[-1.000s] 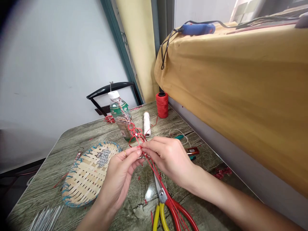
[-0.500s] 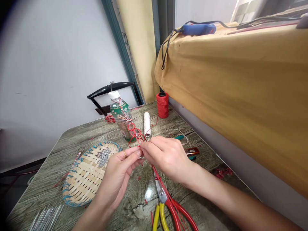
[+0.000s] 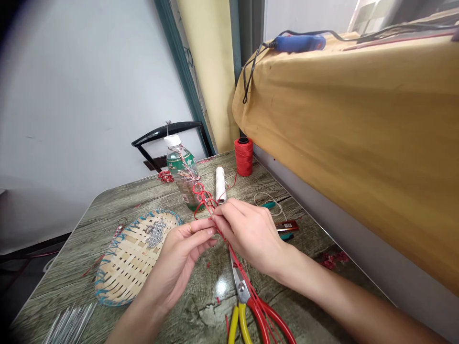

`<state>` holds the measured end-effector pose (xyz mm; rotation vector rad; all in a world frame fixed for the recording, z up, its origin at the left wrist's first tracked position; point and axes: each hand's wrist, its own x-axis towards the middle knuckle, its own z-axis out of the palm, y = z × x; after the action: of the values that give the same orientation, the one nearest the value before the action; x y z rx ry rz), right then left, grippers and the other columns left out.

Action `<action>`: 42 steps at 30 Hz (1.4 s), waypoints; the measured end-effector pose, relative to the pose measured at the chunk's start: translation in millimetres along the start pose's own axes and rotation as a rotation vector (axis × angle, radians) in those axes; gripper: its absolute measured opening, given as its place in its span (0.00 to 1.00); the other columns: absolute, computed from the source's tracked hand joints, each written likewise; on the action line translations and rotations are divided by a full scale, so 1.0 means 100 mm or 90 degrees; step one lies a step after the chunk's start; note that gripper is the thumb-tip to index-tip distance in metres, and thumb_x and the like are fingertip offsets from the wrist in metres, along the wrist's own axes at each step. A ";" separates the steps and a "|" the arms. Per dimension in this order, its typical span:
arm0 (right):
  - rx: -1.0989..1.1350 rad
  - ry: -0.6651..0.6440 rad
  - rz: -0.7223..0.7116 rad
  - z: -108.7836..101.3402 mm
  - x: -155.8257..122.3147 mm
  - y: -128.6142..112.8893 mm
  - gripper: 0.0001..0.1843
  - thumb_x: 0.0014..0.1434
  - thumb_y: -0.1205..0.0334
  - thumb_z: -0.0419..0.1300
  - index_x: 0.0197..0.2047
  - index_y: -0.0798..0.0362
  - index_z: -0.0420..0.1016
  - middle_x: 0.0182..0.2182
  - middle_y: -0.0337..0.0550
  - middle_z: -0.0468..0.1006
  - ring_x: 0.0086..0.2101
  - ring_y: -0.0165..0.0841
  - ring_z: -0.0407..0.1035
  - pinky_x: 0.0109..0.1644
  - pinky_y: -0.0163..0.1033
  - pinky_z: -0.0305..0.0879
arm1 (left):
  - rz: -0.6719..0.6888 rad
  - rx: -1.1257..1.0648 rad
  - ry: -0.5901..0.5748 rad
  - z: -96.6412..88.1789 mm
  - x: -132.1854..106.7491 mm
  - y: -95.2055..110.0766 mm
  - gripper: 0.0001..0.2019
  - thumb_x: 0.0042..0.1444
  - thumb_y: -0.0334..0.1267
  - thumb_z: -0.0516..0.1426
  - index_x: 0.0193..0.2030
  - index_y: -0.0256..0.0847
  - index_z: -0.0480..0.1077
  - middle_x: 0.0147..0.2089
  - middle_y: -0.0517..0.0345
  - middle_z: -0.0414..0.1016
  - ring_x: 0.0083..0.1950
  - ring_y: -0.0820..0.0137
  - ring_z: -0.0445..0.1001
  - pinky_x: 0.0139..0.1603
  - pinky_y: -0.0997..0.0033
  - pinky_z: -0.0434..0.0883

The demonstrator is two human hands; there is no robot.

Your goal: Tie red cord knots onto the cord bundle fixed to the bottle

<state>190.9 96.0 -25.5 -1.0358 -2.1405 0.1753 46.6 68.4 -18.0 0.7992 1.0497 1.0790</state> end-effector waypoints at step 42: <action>0.092 0.089 -0.173 -0.83 0.01 -0.40 0.06 0.59 0.62 0.54 0.34 0.48 0.72 0.25 0.36 0.78 0.27 0.24 0.72 0.34 0.25 0.69 | 0.205 0.287 0.217 -0.11 -0.06 0.05 0.06 0.49 0.32 0.56 0.32 0.42 0.75 0.28 0.60 0.73 0.26 0.75 0.66 0.29 0.76 0.62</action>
<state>221.8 54.5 50.9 -0.6475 -2.0830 0.1216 33.6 64.2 -15.3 1.2026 1.5221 1.3001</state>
